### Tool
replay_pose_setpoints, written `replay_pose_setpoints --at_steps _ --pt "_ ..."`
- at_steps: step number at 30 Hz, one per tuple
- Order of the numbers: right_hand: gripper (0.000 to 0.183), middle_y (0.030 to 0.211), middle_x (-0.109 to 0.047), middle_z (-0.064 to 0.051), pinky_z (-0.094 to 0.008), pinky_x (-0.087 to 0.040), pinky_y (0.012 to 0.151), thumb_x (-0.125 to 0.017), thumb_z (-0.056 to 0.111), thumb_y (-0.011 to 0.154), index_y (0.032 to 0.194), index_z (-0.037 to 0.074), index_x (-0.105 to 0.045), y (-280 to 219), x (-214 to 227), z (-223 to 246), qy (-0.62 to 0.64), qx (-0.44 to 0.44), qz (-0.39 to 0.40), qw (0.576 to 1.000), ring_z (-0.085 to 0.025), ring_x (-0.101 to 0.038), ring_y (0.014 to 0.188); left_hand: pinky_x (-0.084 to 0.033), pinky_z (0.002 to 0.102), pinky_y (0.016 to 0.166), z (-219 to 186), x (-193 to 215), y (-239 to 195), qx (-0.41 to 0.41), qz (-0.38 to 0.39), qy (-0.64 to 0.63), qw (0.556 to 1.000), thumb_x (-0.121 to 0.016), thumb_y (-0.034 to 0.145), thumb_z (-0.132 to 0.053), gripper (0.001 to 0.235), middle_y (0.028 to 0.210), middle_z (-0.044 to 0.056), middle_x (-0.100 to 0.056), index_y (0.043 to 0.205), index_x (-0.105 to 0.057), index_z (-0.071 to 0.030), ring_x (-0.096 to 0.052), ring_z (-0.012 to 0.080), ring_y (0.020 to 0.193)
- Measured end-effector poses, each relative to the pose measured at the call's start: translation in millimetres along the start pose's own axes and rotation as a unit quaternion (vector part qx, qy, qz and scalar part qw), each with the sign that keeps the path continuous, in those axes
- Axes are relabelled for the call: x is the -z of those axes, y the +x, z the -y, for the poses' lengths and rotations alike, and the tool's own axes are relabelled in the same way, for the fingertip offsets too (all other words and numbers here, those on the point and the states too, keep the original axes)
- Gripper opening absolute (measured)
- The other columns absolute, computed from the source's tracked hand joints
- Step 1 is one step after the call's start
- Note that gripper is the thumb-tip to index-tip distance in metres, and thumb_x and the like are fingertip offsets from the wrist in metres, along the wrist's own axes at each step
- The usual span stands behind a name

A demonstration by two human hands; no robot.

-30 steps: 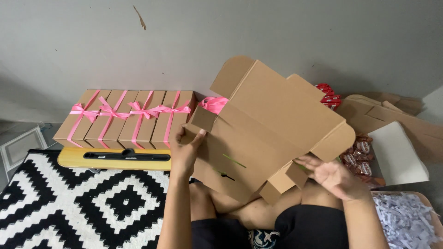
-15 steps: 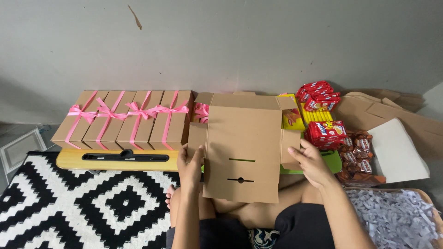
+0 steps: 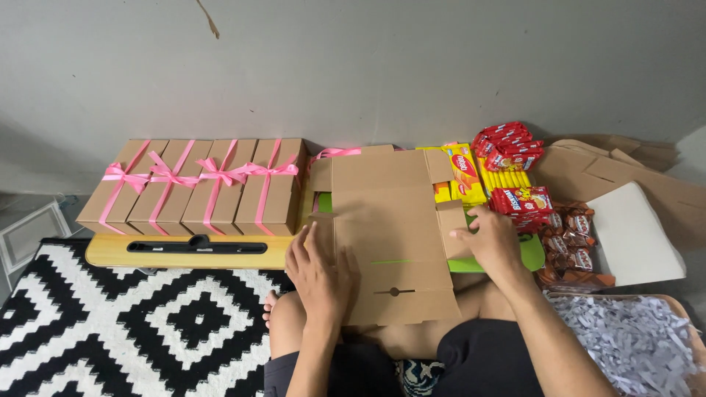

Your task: Assembling a cardboard gift box and filling it with shredded paper

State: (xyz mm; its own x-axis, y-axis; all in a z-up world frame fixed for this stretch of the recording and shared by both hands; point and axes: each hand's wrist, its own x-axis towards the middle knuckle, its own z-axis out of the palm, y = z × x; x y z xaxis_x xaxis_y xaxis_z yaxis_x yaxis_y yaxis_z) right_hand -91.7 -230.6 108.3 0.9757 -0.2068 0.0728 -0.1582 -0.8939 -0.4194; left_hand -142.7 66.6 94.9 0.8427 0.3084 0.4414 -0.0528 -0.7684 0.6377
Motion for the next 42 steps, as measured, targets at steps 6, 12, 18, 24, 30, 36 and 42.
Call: replay_pose_setpoints --at_steps 6,12,18,24,30,36,42 --pt "0.015 0.094 -0.075 -0.008 -0.036 -0.058 0.092 -0.068 0.018 0.096 0.106 0.012 -0.076 12.6 17.7 -0.8 -0.064 0.177 0.071 0.98 -0.026 -0.073 0.1 -0.019 0.05 0.115 37.1 -12.0 -1.8 -0.206 0.06 0.154 0.964 -0.063 0.095 -0.027 0.01 0.086 -0.003 -0.064 0.103 -0.066 -0.021 -0.063 0.0138 0.1" --pt "0.086 0.128 -0.068 -0.02 -0.049 -0.036 0.119 -0.071 0.073 0.085 0.136 0.006 -0.058 -42.0 57.8 57.9 -0.178 0.283 0.245 0.91 -0.033 -0.055 0.135 -0.037 0.049 0.107 52.3 -13.1 7.1 -0.24 0.179 0.163 0.94 -0.059 0.1 -0.046 0.025 0.08 -0.004 -0.074 0.094 -0.066 -0.023 -0.074 0.0165 0.086" --pt "0.122 0.135 -0.057 -0.013 -0.052 -0.031 0.115 -0.109 0.037 0.029 0.132 0.003 -0.052 -64.6 -10.2 -1.0 -0.161 0.416 0.14 0.884 -0.033 -0.05 0.131 -0.044 0.041 0.099 51.8 36.3 30.3 -0.191 0.344 0.017 0.919 -0.056 0.092 -0.02 0.041 0.113 0.005 -0.077 0.131 -0.053 -0.007 -0.068 0.0267 0.112" --pt "0.078 0.146 -0.05 -0.013 -0.044 -0.043 0.106 -0.067 0.002 0.063 0.138 0.003 -0.05 -74.4 -10.9 -8.9 -0.155 0.442 0.053 0.882 -0.03 -0.047 0.138 -0.047 0.041 0.11 42.8 66.2 40.3 -0.098 0.511 0.0 0.854 -0.07 0.078 -0.013 0.083 0.145 0.006 -0.058 0.153 -0.035 -0.017 -0.053 0.0254 0.135" --pt "0.057 0.14 -0.061 -0.007 -0.041 -0.045 0.108 -0.06 -0.002 0.074 0.13 0.008 -0.063 -72.3 -17.6 -14.7 -0.074 0.385 0.044 0.919 -0.026 -0.055 0.133 -0.044 0.041 0.107 60.3 45.8 18.6 -0.27 0.306 0.025 0.913 -0.082 0.056 -0.003 0.084 0.134 0.009 -0.064 0.136 -0.054 -0.008 -0.058 0.028 0.125" --pt "0.04 0.089 -0.076 -0.006 -0.04 -0.059 0.08 -0.068 0.049 0.094 0.086 0.011 -0.076 -53.4 -42.9 -32.9 0.029 0.16 0.024 0.986 -0.03 -0.076 0.088 -0.057 0.042 0.09 52.9 36.3 23.6 -0.173 0.296 0.061 0.937 -0.07 0.093 -0.034 0.047 0.097 0.007 -0.075 0.133 -0.056 -0.014 -0.074 0.0269 0.098" --pt "0.052 0.094 -0.079 -0.014 -0.039 -0.061 0.075 -0.081 0.05 0.084 0.115 0.009 -0.07 -47.3 -37.3 8.7 0.128 -0.012 -0.006 0.992 -0.03 -0.078 0.087 -0.06 0.038 0.066 65.1 -7.5 24.9 -0.14 0.207 0.12 0.961 -0.064 0.094 -0.053 0.05 0.075 -0.001 -0.072 0.126 -0.056 -0.016 -0.074 0.0213 0.068"
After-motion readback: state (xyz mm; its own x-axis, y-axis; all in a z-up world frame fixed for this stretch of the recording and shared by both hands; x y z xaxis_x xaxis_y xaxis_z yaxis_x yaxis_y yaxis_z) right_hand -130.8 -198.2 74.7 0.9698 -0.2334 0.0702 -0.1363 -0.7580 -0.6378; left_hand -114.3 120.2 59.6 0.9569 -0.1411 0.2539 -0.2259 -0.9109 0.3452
